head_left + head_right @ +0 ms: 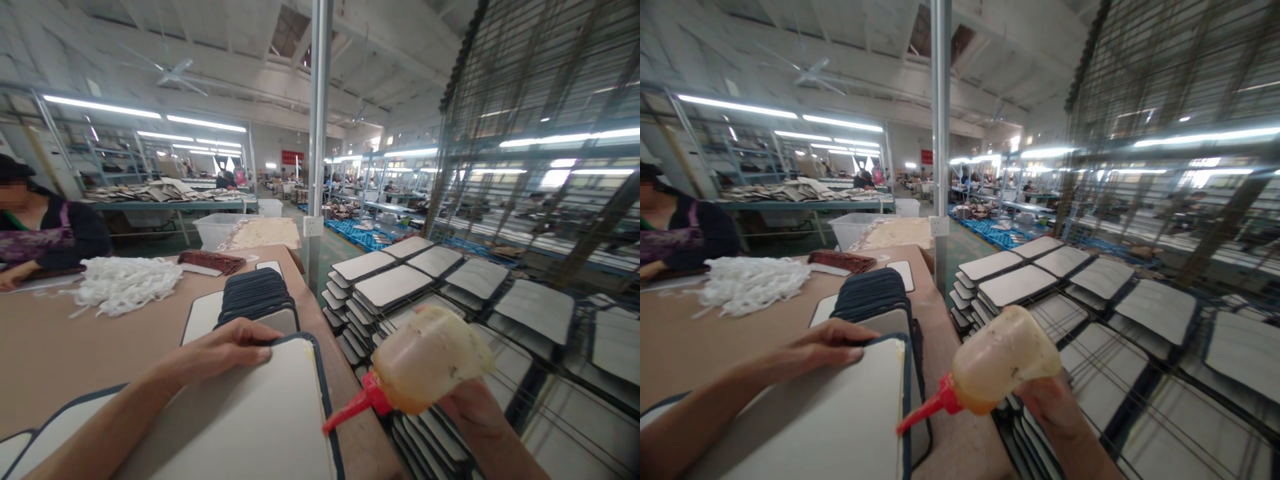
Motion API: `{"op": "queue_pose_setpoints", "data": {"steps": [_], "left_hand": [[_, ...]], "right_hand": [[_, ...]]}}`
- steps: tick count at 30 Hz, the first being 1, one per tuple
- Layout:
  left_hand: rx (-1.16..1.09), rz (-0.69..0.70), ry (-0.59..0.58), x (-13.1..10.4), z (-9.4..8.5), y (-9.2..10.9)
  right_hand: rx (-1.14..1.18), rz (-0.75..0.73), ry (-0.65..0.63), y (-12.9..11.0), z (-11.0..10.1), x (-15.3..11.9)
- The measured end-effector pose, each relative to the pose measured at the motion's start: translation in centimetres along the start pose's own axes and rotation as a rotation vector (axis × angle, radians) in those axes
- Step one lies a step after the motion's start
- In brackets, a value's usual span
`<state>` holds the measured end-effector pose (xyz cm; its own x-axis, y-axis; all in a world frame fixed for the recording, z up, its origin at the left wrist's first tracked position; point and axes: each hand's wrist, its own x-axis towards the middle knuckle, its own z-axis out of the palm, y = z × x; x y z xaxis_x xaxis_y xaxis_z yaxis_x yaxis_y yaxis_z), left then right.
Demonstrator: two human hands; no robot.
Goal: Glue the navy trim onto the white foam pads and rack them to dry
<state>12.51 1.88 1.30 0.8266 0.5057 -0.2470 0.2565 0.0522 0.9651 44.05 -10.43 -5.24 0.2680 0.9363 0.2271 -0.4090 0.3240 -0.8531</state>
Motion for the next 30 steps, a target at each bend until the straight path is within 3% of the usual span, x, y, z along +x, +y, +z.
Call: {"op": "queue_pose_setpoints", "data": {"steps": [5,10,16,21,30], "left_hand": [[-0.035,-0.01,0.06,-0.2,-0.5,-0.5],[-0.044,0.011,0.101,-0.2,-1.4,-1.5],[-0.105,-0.006,0.203,-0.6,-1.5,-1.6],[-0.207,0.016,0.31,-0.5,-1.8,-2.1],[-0.434,0.072,0.547,1.9,-1.2,-3.9]], "right_hand": [[-0.041,0.016,-0.114,0.9,-1.8,0.5],[0.017,0.01,-0.102,1.0,-1.9,0.5],[0.09,-0.055,0.073,0.9,-0.8,-0.4],[0.038,-0.121,0.126,1.1,-0.2,-1.0],[0.063,-0.282,0.266,0.9,1.5,-1.0]]}}
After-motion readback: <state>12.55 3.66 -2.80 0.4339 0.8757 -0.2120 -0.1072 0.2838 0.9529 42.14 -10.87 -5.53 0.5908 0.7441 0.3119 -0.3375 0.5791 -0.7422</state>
